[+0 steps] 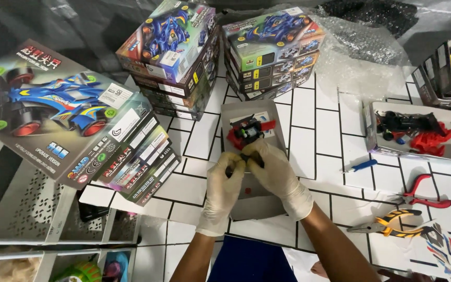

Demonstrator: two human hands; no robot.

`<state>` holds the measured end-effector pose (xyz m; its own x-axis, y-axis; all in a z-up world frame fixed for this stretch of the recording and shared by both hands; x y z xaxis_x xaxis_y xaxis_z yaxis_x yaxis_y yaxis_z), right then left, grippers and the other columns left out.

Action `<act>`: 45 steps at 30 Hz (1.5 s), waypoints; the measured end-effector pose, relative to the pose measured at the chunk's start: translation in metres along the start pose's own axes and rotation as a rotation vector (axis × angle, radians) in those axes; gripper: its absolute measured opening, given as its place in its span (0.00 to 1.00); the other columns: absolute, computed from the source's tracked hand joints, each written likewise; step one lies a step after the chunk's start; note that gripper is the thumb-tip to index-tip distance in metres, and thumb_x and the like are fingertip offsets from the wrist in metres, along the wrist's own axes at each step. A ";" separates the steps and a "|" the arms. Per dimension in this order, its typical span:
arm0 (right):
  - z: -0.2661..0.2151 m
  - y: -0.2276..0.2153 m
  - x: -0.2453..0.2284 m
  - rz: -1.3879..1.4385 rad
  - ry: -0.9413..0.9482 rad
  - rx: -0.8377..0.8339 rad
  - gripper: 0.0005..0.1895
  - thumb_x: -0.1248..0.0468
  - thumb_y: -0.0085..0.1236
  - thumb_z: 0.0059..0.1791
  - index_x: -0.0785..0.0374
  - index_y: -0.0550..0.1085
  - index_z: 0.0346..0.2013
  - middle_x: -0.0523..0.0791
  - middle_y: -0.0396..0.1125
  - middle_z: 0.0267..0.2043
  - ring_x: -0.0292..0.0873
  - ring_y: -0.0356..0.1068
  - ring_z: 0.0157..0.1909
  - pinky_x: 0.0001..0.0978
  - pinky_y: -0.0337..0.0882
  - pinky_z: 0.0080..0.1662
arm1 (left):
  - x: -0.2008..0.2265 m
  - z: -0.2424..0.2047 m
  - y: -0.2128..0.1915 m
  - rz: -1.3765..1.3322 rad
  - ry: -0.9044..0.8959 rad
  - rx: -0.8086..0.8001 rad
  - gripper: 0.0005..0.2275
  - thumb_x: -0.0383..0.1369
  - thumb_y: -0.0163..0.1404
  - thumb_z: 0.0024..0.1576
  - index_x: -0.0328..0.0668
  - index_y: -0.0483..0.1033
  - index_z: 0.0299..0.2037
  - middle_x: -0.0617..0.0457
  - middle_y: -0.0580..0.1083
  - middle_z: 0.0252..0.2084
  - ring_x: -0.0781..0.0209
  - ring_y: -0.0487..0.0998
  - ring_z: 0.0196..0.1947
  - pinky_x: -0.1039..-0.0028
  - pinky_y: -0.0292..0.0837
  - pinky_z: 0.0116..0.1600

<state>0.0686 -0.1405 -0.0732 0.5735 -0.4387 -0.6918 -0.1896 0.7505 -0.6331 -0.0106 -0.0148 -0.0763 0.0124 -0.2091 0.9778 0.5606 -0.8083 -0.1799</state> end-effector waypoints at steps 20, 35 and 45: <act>0.006 -0.016 -0.002 -0.304 -0.169 -0.204 0.13 0.67 0.51 0.51 0.52 0.75 0.49 0.43 0.72 0.44 0.47 0.72 0.52 0.40 0.73 0.53 | -0.002 -0.007 -0.028 0.034 -0.049 -0.028 0.13 0.29 0.43 0.58 0.52 0.71 0.52 0.44 0.75 0.39 0.48 0.78 0.42 0.59 0.73 0.52; -0.005 0.013 0.009 -0.576 -0.607 0.103 0.08 0.64 0.52 0.52 0.44 0.76 0.37 0.33 0.66 0.33 0.35 0.71 0.40 0.26 0.73 0.41 | 0.003 -0.028 -0.014 0.270 0.310 0.034 0.07 0.29 0.54 0.58 0.46 0.73 0.45 0.43 0.79 0.36 0.47 0.84 0.40 0.62 0.80 0.43; 0.002 -0.010 0.009 -0.329 -0.810 0.062 0.17 0.77 0.55 0.45 0.55 0.77 0.43 0.44 0.74 0.47 0.45 0.75 0.48 0.38 0.74 0.53 | -0.019 -0.063 -0.037 -0.054 0.167 0.316 0.08 0.35 0.40 0.65 0.43 0.72 0.40 0.60 0.67 0.19 0.69 0.64 0.16 0.74 0.56 0.21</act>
<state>0.0771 -0.1513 -0.0719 0.9855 -0.1697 -0.0033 0.1153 0.6836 -0.7207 -0.0841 -0.0154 -0.0950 -0.1456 -0.2787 0.9493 0.7854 -0.6160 -0.0604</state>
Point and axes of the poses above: each hand's wrist, its own z-axis towards the middle knuckle, its own y-axis out of the palm, x = y × z, the point moved 2 cm from there along z, towards the middle knuckle
